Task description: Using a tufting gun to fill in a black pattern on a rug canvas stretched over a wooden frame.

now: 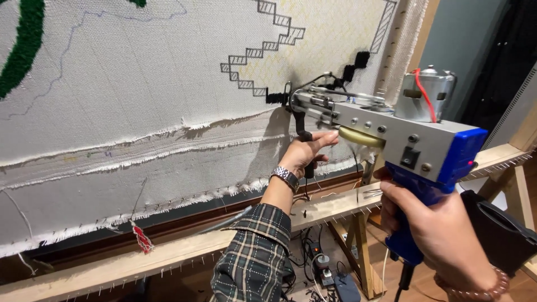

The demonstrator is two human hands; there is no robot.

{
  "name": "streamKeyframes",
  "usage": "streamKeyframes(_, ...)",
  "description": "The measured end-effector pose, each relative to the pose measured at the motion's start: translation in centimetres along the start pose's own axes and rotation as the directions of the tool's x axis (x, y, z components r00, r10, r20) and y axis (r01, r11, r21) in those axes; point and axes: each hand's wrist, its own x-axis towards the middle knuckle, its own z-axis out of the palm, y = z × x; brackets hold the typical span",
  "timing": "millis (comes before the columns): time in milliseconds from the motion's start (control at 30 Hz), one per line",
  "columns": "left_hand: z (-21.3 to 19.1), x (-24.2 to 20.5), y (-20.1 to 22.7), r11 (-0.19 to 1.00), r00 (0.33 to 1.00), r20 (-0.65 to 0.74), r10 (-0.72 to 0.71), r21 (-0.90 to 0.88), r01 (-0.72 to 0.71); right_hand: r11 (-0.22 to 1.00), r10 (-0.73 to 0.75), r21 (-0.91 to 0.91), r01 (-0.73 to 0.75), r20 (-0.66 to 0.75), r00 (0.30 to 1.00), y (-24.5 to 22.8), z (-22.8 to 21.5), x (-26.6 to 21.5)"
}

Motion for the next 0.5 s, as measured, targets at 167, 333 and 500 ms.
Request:
streamKeyframes(167, 0.6, -0.5, 0.1, 0.996, 0.994, 0.075, 0.082, -0.052, -0.078, 0.999, 0.040, 0.018, -0.040, -0.012, 0.999, -0.9, -0.9, -0.4)
streamKeyframes(333, 1.7, -2.3, 0.4, 1.000, 0.983, 0.184, -0.001, 0.016, -0.002, 0.999, 0.039, -0.016, -0.039, -0.028, 0.999, -1.0, -3.2, -1.3)
streamKeyframes(500, 3.0, -1.8, -0.3, 0.986, 0.936, 0.321, 0.142, -0.124, -0.107, 0.998, 0.067, 0.000, -0.067, -0.038, 0.997, -1.0, -5.2, -1.9)
